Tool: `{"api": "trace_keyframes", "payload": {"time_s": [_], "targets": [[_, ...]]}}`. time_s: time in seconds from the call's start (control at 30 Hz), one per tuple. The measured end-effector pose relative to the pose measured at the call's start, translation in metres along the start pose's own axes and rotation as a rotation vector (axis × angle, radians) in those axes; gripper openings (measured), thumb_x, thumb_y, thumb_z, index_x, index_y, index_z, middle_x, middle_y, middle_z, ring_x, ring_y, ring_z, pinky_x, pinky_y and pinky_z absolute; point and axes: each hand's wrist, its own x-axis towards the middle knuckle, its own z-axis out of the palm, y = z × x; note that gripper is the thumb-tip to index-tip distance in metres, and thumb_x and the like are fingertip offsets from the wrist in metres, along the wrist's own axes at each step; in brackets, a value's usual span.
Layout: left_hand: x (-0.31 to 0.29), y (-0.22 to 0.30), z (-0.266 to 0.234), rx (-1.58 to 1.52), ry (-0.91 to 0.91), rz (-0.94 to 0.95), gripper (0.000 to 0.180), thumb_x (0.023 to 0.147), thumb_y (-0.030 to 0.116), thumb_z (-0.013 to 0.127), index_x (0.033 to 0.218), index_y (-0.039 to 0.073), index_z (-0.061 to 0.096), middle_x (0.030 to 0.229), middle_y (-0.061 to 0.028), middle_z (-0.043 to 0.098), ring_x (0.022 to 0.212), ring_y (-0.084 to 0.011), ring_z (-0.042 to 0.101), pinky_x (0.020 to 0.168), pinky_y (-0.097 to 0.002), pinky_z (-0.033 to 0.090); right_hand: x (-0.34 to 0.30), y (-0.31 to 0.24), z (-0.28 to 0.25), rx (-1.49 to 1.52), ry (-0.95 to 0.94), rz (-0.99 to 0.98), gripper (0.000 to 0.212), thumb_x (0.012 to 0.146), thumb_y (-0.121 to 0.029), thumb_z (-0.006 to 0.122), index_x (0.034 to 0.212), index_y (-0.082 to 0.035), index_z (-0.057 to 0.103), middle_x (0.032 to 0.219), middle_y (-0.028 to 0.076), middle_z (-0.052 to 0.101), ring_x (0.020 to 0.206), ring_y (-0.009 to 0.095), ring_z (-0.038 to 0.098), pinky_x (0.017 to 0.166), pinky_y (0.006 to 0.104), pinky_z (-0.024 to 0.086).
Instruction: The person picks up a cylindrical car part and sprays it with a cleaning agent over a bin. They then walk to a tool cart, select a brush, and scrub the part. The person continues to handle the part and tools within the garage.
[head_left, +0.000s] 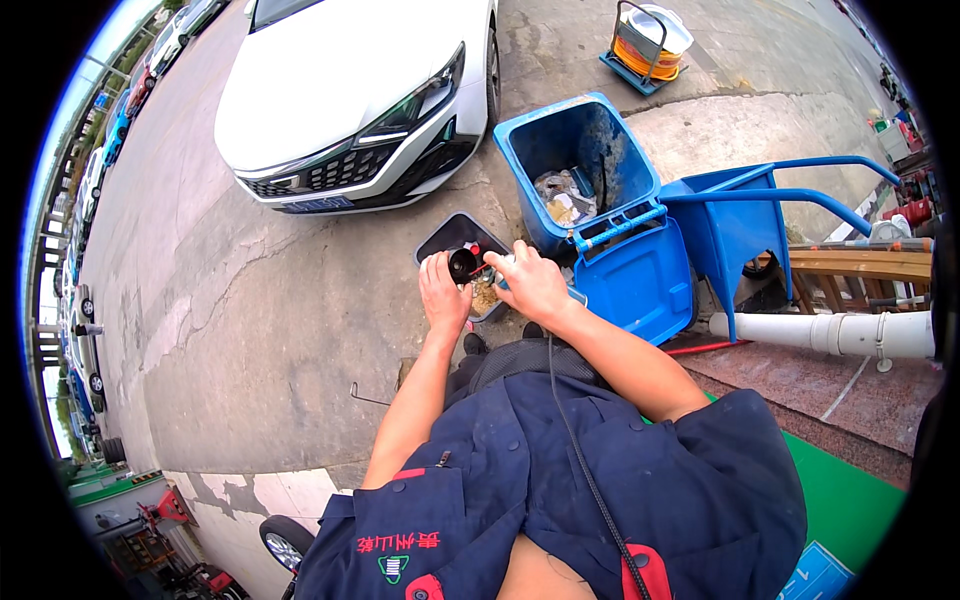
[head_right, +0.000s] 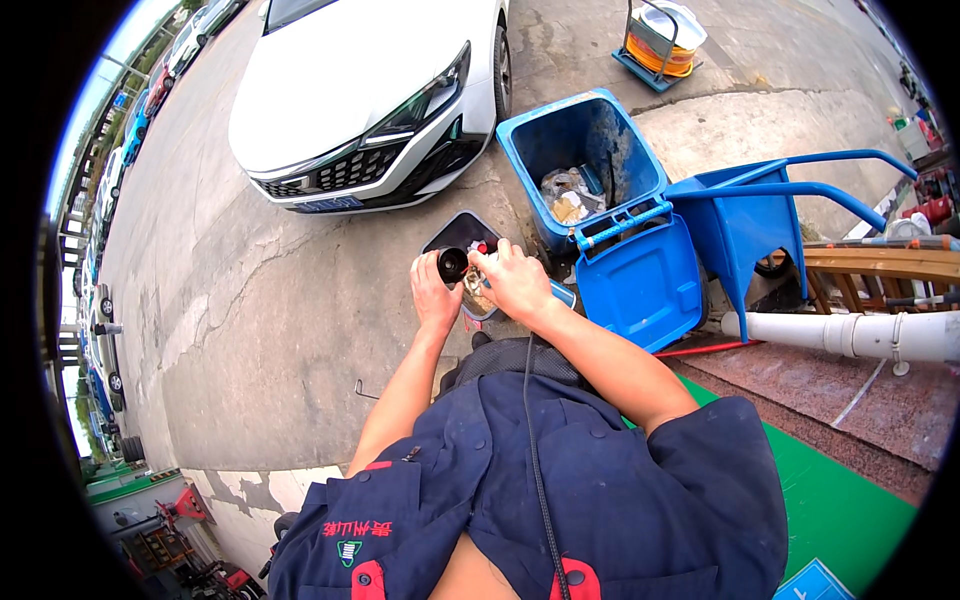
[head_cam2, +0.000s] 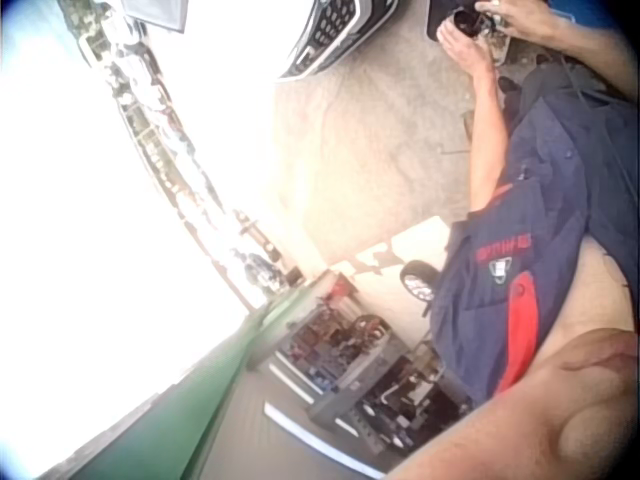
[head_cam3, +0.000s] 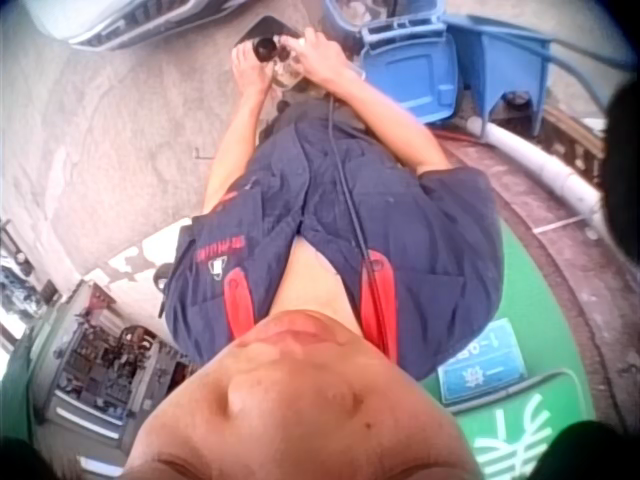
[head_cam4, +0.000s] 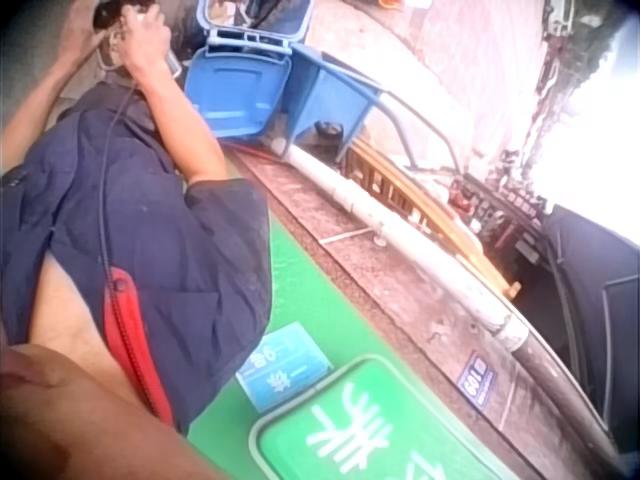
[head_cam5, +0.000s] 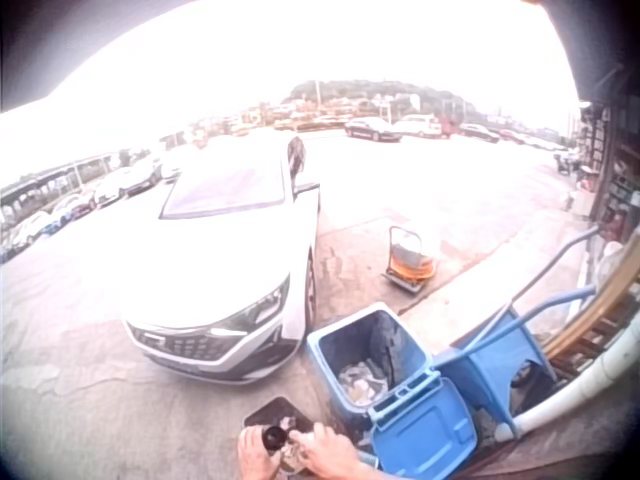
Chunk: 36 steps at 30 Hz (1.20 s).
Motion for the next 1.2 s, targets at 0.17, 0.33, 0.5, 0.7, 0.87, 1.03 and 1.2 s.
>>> {"api": "trace_keyframes", "payload": {"time_s": [0.17,0.33,0.5,0.7,0.87,1.03,1.2], "targets": [[0.001,0.002,-0.001,-0.013,-0.011,-0.024,0.078,0.07,0.012,0.088,0.14,0.003,0.055,0.139,-0.0175,0.059,0.137,-0.0392,0.051,0.12,-0.0503,0.041,0.0,0.0,-0.001,-0.012,-0.002,-0.003,0.063,0.082,-0.026,0.086,0.14,-0.023,0.06,0.113,0.016,0.06,0.103,0.035,0.069,0.076,0.0447,0.062],[-0.002,0.001,0.0,-0.033,-0.045,-0.075,0.079,0.069,0.014,0.089,0.14,0.005,0.055,0.138,-0.0164,0.058,0.138,-0.0385,0.05,0.121,-0.0508,0.038,-0.001,0.0,-0.001,-0.027,-0.008,0.008,0.064,0.082,-0.026,0.086,0.141,-0.023,0.06,0.113,0.016,0.061,0.103,0.035,0.07,0.077,0.045,0.062],[-0.003,0.003,0.0,-0.038,-0.045,-0.097,0.076,0.07,0.016,0.088,0.138,0.004,0.056,0.136,-0.017,0.06,0.136,-0.0388,0.051,0.12,-0.0508,0.039,-0.001,-0.002,-0.002,-0.043,-0.013,0.028,0.065,0.083,-0.026,0.085,0.143,-0.023,0.06,0.113,0.017,0.061,0.104,0.034,0.07,0.077,0.0451,0.062],[-0.005,0.004,-0.002,-0.038,-0.055,-0.1,0.076,0.07,0.019,0.088,0.137,0.003,0.057,0.135,-0.0171,0.061,0.135,-0.0387,0.052,0.119,-0.0509,0.039,-0.002,-0.002,-0.003,-0.047,-0.013,0.048,0.065,0.084,-0.026,0.084,0.144,-0.024,0.06,0.113,0.017,0.061,0.104,0.035,0.07,0.078,0.0451,0.062],[-0.007,0.004,-0.002,-0.018,-0.044,-0.092,0.077,0.07,0.02,0.087,0.138,0.003,0.057,0.135,-0.0154,0.062,0.133,-0.0378,0.053,0.117,-0.0498,0.042,-0.003,-0.002,-0.002,-0.056,-0.016,0.057,0.067,0.083,-0.025,0.085,0.145,-0.025,0.06,0.113,0.016,0.061,0.104,0.035,0.07,0.077,0.045,0.062],[-0.01,0.004,-0.002,-0.023,-0.056,-0.102,0.076,0.069,0.021,0.089,0.137,0.002,0.058,0.133,-0.0159,0.061,0.131,-0.0372,0.053,0.116,-0.0498,0.041,-0.004,-0.001,-0.002,-0.069,-0.014,0.059,0.066,0.082,-0.026,0.085,0.145,-0.025,0.061,0.113,0.016,0.061,0.103,0.034,0.07,0.077,0.0446,0.062],[-0.011,0.005,-0.001,-0.029,-0.038,-0.1,0.074,0.07,0.023,0.089,0.135,0.002,0.059,0.131,-0.0162,0.062,0.13,-0.0367,0.054,0.116,-0.0499,0.041,-0.004,0.0,-0.001,-0.071,0.001,0.063,0.066,0.082,-0.026,0.085,0.144,-0.025,0.062,0.113,0.016,0.061,0.103,0.034,0.07,0.076,0.0439,0.062]]}}
